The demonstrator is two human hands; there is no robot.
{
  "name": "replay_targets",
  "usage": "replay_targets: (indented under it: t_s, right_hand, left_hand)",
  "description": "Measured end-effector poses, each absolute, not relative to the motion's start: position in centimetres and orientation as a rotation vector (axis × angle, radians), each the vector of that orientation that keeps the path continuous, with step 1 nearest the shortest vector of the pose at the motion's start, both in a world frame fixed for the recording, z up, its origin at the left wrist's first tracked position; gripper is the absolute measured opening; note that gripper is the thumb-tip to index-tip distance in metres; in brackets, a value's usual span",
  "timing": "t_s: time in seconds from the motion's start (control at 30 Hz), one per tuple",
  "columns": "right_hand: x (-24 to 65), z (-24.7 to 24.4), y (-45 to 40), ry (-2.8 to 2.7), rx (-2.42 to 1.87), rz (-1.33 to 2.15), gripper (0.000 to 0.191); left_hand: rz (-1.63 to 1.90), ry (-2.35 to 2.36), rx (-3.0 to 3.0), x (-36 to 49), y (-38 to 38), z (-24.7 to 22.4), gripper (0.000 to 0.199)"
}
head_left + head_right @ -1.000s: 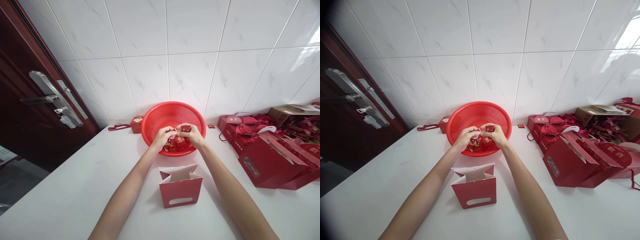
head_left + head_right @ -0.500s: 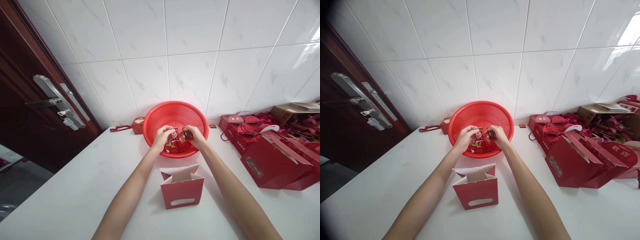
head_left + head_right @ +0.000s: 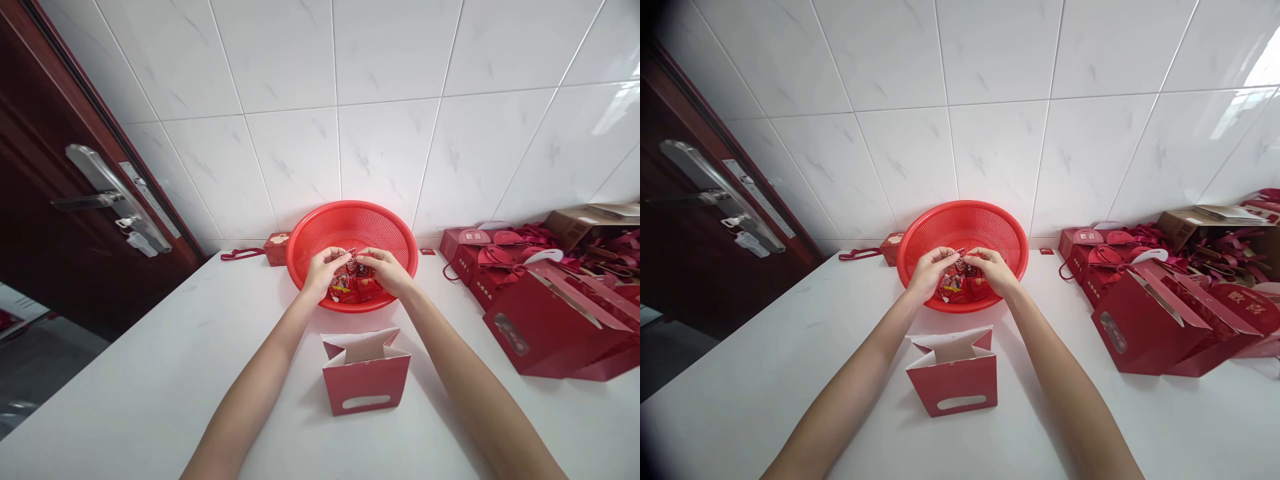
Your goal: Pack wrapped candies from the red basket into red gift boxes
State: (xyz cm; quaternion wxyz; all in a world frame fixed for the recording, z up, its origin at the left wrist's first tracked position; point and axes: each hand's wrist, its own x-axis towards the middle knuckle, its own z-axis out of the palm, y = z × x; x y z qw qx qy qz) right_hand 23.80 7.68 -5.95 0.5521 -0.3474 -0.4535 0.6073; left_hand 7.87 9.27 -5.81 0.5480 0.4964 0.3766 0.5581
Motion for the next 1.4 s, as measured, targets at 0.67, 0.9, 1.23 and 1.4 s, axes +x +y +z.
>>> replay_targets:
  t_s: [0.67,0.9,1.23,1.4]
  right_hand:
    - [25.8,-3.4,7.7,-0.759,-0.779,1.189,0.024]
    - [25.5,-3.0,7.5,-0.767,-0.774,1.219,0.022]
    - [25.3,-4.2,7.6,-0.871,-0.867,1.270,0.026]
    - [24.9,-4.0,7.3,-0.939,-0.877,1.294,0.032]
  left_hand:
    - [0.778,1.364,2.163,4.9,9.5,-4.9,0.032]
    - [0.948,1.364,2.088,4.2,9.8,-4.4,0.039]
    - [1.082,1.173,1.997,4.5,9.8,-4.1,0.044]
    - [1.249,1.171,1.925,4.9,9.4,-3.6,0.042]
